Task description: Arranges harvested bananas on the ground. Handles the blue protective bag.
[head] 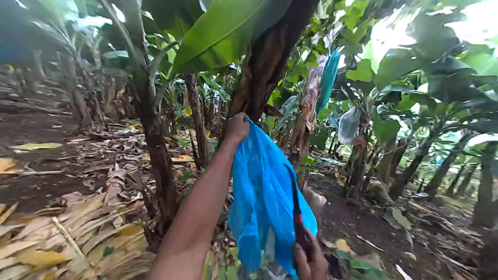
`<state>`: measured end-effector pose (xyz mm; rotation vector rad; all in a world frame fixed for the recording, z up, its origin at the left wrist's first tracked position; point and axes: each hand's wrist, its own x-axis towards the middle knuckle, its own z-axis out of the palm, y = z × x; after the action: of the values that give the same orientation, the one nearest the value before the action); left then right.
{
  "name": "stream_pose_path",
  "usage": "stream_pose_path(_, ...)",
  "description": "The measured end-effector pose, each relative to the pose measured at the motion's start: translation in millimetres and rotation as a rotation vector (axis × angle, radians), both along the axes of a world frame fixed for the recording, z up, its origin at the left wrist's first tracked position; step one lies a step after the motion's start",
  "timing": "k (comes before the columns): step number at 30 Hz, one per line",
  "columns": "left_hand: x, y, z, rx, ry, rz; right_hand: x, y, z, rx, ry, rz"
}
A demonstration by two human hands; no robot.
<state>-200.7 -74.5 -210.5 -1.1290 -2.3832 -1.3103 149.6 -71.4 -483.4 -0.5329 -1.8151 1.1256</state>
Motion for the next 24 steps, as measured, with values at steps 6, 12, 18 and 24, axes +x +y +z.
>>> stream_pose_path(6,-93,1,40,-0.028,0.168,-0.025,-202,3,-16,0.416,-0.064,-0.270)
stream_pose_path(12,-181,-47,26,-0.120,0.191,0.102,-376,46,92,0.420,-0.275,-0.384)
stream_pose_path(18,-249,-119,-55,-0.171,0.028,0.016,-342,9,113,0.405,-0.173,-0.421)
stream_pose_path(24,-228,-271,-294,-0.237,-0.443,0.005,-292,-114,18,-0.045,0.059,-0.108)
